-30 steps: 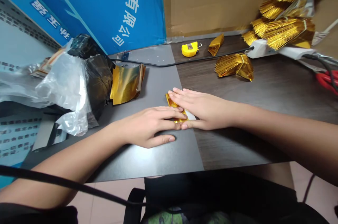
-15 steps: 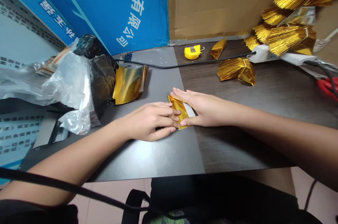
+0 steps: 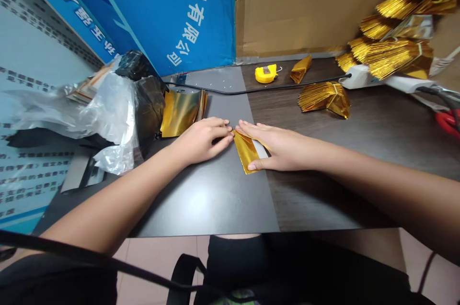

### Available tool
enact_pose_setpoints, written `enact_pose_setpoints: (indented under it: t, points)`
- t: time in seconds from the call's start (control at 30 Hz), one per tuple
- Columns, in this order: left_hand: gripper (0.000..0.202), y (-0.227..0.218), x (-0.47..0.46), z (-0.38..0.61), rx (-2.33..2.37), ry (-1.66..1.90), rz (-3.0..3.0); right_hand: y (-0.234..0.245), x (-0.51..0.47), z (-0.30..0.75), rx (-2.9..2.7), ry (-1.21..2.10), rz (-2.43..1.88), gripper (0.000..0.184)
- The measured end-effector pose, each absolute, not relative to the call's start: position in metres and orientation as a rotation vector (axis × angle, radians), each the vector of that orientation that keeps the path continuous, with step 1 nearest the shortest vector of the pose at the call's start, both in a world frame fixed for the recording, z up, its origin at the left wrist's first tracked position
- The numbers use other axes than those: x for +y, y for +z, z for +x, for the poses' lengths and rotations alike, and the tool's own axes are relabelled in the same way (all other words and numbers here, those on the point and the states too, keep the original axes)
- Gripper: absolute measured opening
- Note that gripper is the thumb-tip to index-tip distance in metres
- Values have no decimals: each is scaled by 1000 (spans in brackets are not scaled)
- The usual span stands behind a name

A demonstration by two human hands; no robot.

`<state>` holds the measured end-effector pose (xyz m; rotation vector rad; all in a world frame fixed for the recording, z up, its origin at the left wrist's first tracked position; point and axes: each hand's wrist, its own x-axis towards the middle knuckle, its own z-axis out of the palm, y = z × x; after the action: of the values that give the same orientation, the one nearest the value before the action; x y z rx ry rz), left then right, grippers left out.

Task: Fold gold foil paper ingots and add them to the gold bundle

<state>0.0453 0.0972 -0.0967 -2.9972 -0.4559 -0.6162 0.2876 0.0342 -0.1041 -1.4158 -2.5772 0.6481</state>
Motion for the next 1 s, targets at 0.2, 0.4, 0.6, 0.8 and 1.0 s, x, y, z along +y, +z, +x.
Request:
enact_pose_setpoints:
  t: [0.2,0.4,0.6,0.8,1.0]
  points:
    - [32,-101,91,46,-429,-616,-2846,-117,35,298,-2551,529,-1161,110]
    - [25,-87,71,43,-24,-571,-3074,-115,33,310,-2597,583,-1039,112]
    - [39,-85,26,56,210,-400,-3136,-96,36,320,-2462,739,-724,68]
    - [28,-98,-20,65,352,-496,-3044,-100,43,317,-2183,559,-854,45]
    - [15,-99,-25,69,301,-846,-2992,-98,41,316,-2151,613,-872,43]
